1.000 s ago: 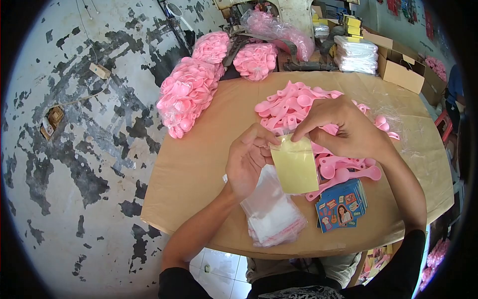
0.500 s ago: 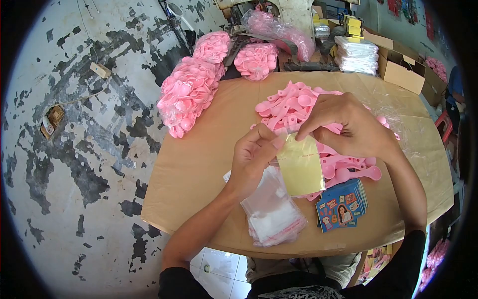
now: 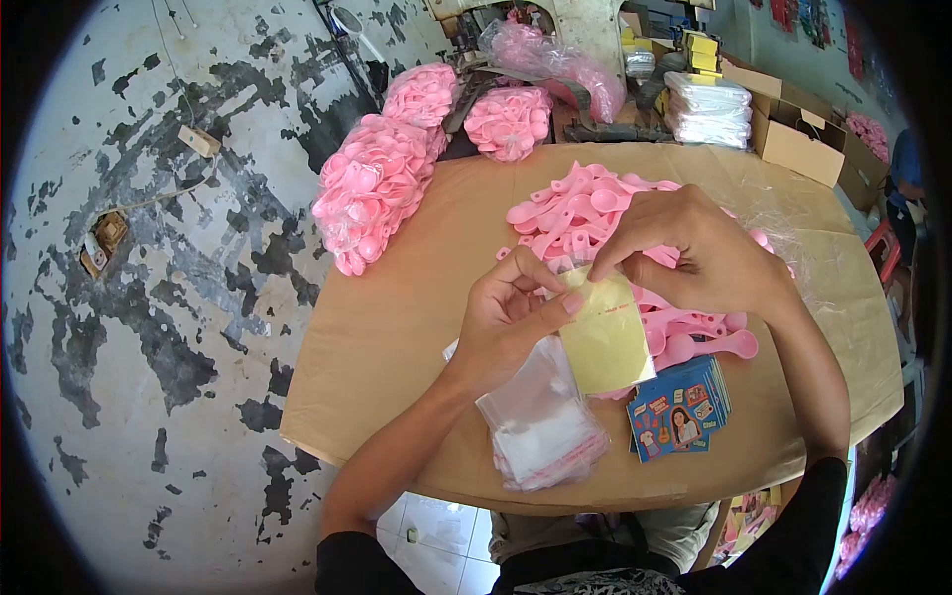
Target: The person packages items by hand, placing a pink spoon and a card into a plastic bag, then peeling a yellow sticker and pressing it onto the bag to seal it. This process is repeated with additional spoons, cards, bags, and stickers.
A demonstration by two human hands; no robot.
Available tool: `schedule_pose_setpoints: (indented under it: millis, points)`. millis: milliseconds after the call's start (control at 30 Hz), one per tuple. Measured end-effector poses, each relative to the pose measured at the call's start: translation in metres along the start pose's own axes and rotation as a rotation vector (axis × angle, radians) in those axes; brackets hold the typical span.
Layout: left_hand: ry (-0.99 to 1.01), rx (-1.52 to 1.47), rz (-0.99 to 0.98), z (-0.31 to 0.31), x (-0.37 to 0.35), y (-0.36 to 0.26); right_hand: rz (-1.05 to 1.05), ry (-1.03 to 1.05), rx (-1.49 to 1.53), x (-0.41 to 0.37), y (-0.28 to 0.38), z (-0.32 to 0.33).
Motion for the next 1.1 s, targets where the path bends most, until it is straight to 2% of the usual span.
schedule_pose_setpoints:
  millis: [200, 333, 433, 533, 633, 733, 800, 900, 967, 1100]
  points:
    - [0.012, 0.054, 0.004, -0.003, 0.0, -0.002, -0.039, 0.023, 0.023, 0.0, 0.001, 0.001]
    - [0.018, 0.105, -0.027, 0.003, 0.001, 0.0, 0.022, -0.038, -0.032, 0.001, 0.01, -0.003]
    - [0.065, 0.007, -0.06, -0.003, 0.0, -0.009, 0.025, -0.016, -0.033, 0.004, 0.028, -0.007]
    - [0.187, -0.136, 0.028, 0.003, -0.002, -0.002, 0.015, -0.038, -0.054, 0.007, 0.041, -0.008]
    - [0.128, -0.243, 0.065, -0.008, -0.006, -0.011, 0.078, -0.104, -0.213, 0.008, 0.048, -0.002]
    - [0.039, -0.218, 0.081, -0.007, -0.005, -0.007, 0.126, -0.164, -0.412, 0.007, 0.057, 0.009]
    - [0.034, -0.121, 0.042, -0.004, -0.004, -0.005, 0.142, -0.233, -0.41, 0.009, 0.072, 0.021]
    - [0.053, -0.033, 0.058, 0.001, 0.003, 0.008, 0.116, -0.181, 0.093, 0.006, 0.103, 0.029]
    - [0.048, 0.014, 0.074, -0.001, 0.0, 0.015, 0.187, -0.066, 0.389, -0.005, 0.117, 0.029]
    - [0.02, 0.06, 0.099, -0.011, -0.005, 0.009, 0.173, 0.042, 0.663, -0.024, 0.131, 0.025]
Point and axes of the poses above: each hand's wrist, its own x-axis towards the middle knuckle, its own z-axis out of the back of the hand, y = z × x, the point moved 4 cm from there along x, towards the middle knuckle, and after that the axes turned 10 degrees about z, right-handed, at the moved point
